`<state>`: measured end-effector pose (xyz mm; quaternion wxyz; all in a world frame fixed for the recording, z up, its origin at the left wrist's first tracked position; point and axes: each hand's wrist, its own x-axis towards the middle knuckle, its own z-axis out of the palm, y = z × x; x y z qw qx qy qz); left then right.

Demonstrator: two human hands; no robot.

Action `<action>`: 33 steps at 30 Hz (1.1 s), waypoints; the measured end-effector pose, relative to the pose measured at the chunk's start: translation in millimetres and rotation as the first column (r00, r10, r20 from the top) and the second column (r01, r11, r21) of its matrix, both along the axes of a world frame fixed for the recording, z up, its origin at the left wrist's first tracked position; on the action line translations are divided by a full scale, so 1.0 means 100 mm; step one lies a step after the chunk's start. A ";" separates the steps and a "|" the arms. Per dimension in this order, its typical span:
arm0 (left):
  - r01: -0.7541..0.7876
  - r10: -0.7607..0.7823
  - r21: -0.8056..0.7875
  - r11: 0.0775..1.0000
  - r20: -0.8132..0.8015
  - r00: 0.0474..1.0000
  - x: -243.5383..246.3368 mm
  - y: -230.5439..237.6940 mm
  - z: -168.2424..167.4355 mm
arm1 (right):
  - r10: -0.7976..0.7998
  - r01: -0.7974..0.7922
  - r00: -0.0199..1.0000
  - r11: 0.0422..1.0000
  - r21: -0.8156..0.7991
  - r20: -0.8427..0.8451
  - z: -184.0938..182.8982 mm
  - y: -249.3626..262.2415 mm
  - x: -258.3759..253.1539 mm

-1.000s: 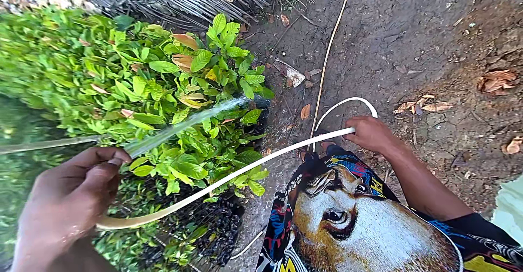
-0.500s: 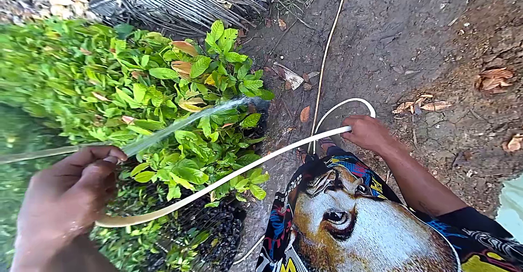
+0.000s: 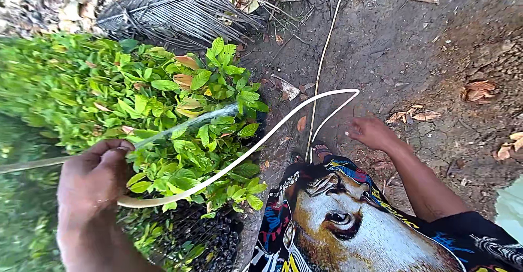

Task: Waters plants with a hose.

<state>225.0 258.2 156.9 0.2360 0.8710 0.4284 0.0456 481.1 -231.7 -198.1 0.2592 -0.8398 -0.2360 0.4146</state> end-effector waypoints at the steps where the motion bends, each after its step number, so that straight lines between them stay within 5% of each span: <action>1: -0.015 0.014 0.002 1.000 0.024 1.000 0.00 0.04 0.02 | 0.013 -0.015 0.999 0.999 -0.046 -0.037 -0.07 -0.14 -0.04; 8: -0.042 0.042 0.046 0.998 -0.013 0.999 0.39 -0.02 0.03 | -0.166 0.132 0.975 0.968 -0.215 -0.146 -0.36 -0.76 -0.34; 17: -0.070 0.070 0.013 0.997 -0.002 0.998 0.79 -0.01 -0.14 | -0.270 0.211 0.943 0.936 -0.281 -0.193 -0.17 -0.90 -0.24; 26: -0.213 0.211 -0.024 0.977 -0.051 0.976 1.28 0.16 -0.42 | -0.196 0.171 0.978 0.951 -0.258 -0.074 -0.03 -0.38 1.24; 33: -0.256 0.249 -0.055 0.965 -0.107 0.963 1.83 0.44 -0.52 | -0.002 -0.038 0.989 0.962 -0.271 -0.145 0.00 0.17 2.63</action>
